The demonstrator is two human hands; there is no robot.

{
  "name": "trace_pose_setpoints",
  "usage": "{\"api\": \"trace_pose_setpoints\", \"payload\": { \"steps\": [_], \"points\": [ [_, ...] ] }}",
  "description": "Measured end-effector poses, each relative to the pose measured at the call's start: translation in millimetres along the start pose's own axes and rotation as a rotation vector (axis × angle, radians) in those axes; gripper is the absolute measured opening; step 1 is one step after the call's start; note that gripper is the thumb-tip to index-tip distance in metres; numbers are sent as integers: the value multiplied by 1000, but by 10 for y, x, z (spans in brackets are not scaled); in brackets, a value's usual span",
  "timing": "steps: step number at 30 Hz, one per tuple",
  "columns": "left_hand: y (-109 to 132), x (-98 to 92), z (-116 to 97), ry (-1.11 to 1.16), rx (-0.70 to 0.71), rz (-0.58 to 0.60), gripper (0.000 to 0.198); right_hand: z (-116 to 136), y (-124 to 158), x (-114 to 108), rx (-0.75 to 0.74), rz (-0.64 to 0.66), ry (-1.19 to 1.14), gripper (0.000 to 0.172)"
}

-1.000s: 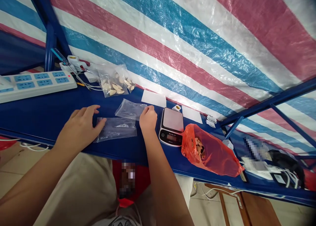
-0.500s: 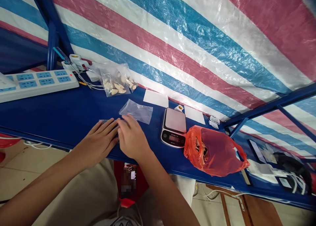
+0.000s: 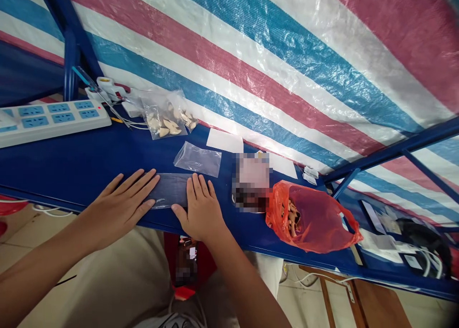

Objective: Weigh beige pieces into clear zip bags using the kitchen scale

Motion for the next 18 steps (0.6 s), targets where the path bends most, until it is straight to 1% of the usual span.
{"api": "trace_pose_setpoints", "payload": {
  "steps": [6, 10, 12, 15, 18],
  "points": [
    [79, 6, 86, -4, 0, -8, 72, -29, 7, 17, 10, -11, -14, 86],
    [155, -20, 147, 32, -33, -46, 74, -47, 33, 18, 16, -4, -20, 87],
    [165, -97, 160, 47, -99, -83, 74, -47, 43, 14, 14, -6, -26, 86],
    [135, -260, 177, 29, -271, -139, 72, -48, 52, 11, 16, 4, -41, 85],
    [54, -336, 169, 55, -413, -114, 72, -59, 63, -1, 33, 8, -74, 84]
  ]
}}
Point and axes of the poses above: each hand's wrist, its own y-axis away from the middle knuckle, its own x-axis out of the palm, z = x × y, the point moved 7 cm from there along -y, towards the middle knuckle, and after that the axes turned 10 degrees about x, right-handed, at the moved point
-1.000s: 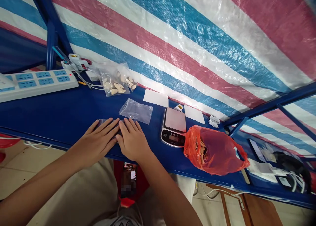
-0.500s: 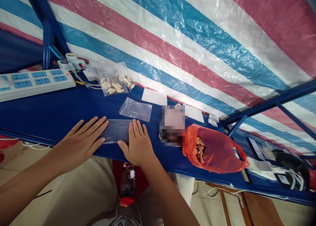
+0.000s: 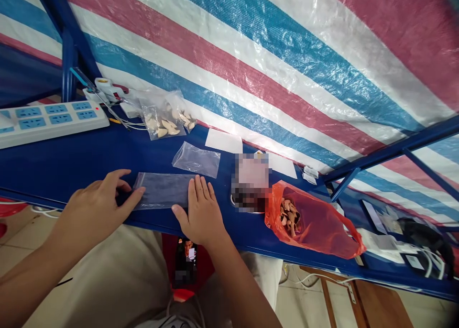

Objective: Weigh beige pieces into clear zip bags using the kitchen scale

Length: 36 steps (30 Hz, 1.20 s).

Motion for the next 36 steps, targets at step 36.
{"api": "trace_pose_setpoints", "payload": {
  "steps": [36],
  "points": [
    [-1239, 499, -930, -22, 402, 216, 63, -189, -1069, -348, 256, -116, 25, 57]
  ]
}}
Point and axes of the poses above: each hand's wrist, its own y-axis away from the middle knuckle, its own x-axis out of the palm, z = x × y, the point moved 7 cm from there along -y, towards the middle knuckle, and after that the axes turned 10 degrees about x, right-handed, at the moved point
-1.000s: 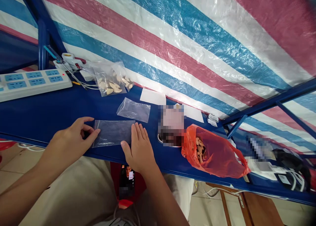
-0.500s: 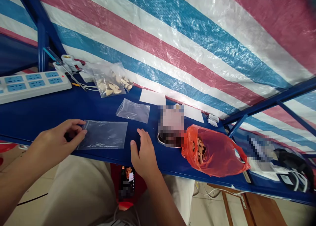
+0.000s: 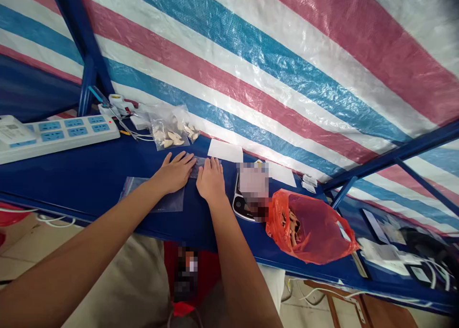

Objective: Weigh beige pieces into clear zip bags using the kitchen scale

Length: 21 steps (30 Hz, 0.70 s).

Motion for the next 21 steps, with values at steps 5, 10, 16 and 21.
{"api": "trace_pose_setpoints", "payload": {
  "steps": [5, 10, 16, 21],
  "points": [
    [35, 182, 260, 7, -124, 82, 70, -182, -55, 190, 90, 68, 28, 72],
    [70, 189, 318, -4, -133, 106, 72, -270, -61, 238, 153, 121, 46, 78],
    [75, 188, 343, -31, -152, 107, 72, -311, -70, 252, 182, 119, 26, 82],
    [52, 191, 410, -18, -170, 133, 71, -347, -50, 220, 156, 90, -48, 81]
  ]
}}
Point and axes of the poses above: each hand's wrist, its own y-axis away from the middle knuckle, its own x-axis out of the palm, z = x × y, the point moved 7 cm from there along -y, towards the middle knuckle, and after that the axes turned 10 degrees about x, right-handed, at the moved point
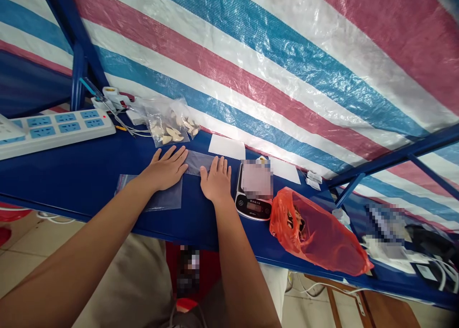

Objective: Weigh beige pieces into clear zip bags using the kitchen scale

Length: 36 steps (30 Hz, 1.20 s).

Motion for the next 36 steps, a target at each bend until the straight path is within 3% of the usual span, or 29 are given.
{"api": "trace_pose_setpoints", "payload": {
  "steps": [3, 8, 10, 14, 19, 25, 28, 32, 36],
  "points": [
    [-16, -3, 10, 30, -1, 13, 72, -27, -2, -23, -14, -26, -62, 78],
    [-33, -289, -68, 48, -82, -223, 78, -56, -32, -87, 23, -126, -168, 73],
    [-75, -388, -105, 60, -149, -260, 74, -57, -40, -120, 31, -166, -205, 70],
    [-213, -455, -148, 126, -242, -219, 62, -59, -39, -182, 27, -231, -265, 65],
    [-292, -475, -151, 174, -256, -227, 64, -88, -50, -226, 26, -287, -331, 61],
    [-325, -398, -133, 222, -288, -186, 63, -127, -70, -233, 52, -286, -395, 60],
    [-350, -448, -150, 257, -262, -187, 59, -144, -61, -247, 73, -269, -415, 62],
    [-128, -732, -97, 289, -226, -193, 56, -169, -46, -269, 101, -255, -444, 64],
    [492, -959, 232, 226, -269, -250, 60, -171, -51, -257, 108, -237, -467, 63]
  ]
}}
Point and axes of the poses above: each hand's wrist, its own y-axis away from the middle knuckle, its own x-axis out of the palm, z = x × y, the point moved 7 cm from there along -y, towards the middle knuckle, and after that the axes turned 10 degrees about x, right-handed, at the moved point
